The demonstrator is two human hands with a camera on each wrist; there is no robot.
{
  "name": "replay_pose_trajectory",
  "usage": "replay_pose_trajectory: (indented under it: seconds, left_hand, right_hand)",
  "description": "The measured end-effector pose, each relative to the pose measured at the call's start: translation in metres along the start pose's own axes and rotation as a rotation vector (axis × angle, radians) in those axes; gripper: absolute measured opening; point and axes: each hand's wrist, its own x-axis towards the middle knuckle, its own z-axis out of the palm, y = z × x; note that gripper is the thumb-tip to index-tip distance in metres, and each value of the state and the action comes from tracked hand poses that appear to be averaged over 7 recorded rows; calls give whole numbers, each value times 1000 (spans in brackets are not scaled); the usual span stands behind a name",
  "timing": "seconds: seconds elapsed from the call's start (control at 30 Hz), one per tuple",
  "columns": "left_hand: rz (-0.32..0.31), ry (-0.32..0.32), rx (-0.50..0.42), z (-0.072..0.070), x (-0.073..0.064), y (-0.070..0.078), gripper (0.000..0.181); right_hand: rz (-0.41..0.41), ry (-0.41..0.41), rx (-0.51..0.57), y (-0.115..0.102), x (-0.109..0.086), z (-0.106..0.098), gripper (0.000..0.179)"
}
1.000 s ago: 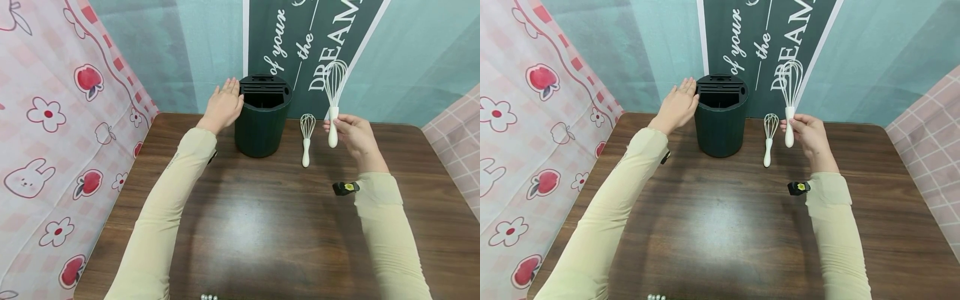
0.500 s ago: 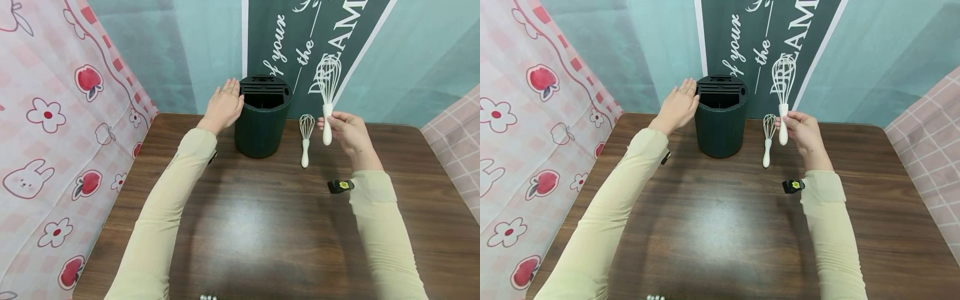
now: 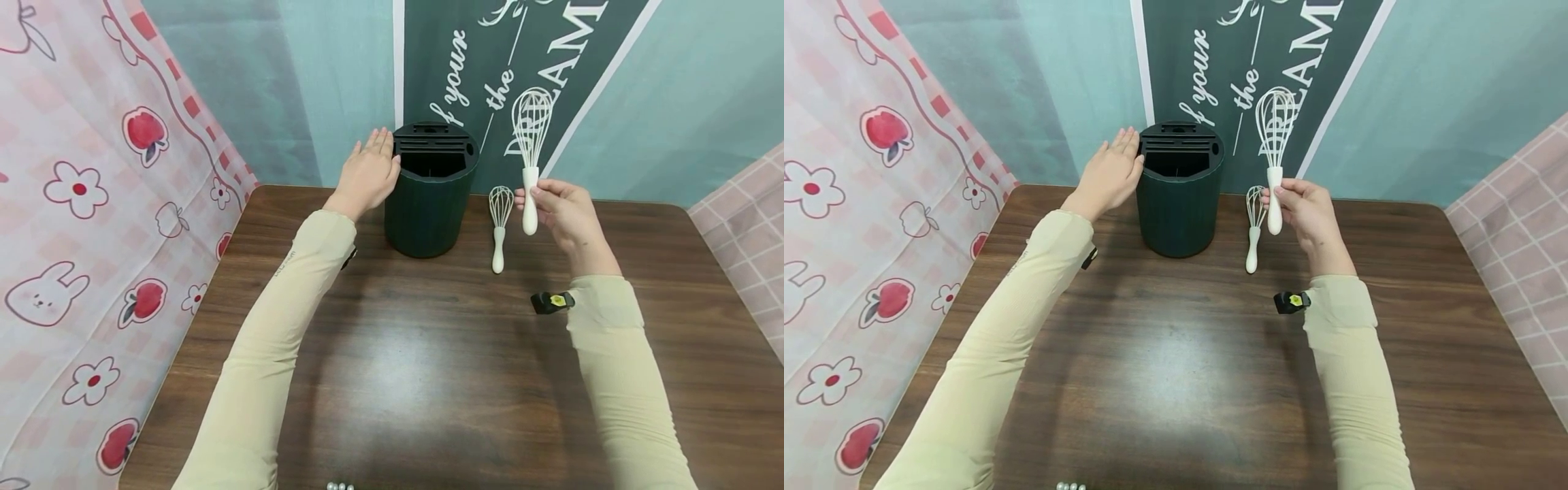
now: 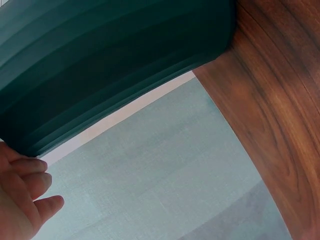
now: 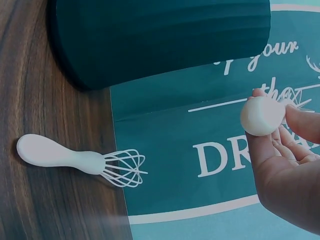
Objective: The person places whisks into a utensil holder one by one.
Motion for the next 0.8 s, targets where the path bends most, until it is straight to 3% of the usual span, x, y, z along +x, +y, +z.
replay_pose_trajectory:
  seconds: [0.3, 0.4, 0.6, 0.8]
  left_hand:
    - [-2, 11, -11, 1, 0, 1, 58]
    - [-10, 17, -7, 4, -5, 4, 58]
    - [-17, 32, -6, 9, -15, 10, 58]
    - [-22, 59, 1, 14, -25, 14, 58]
  right_hand:
    - [10, 8, -72, 2, 2, 5, 11]
    - [12, -2, -96, 5, -2, 5, 24]
    - [-11, -24, -87, 8, -7, 5, 11]
    - [-28, -47, -73, 6, -11, 8, 13]
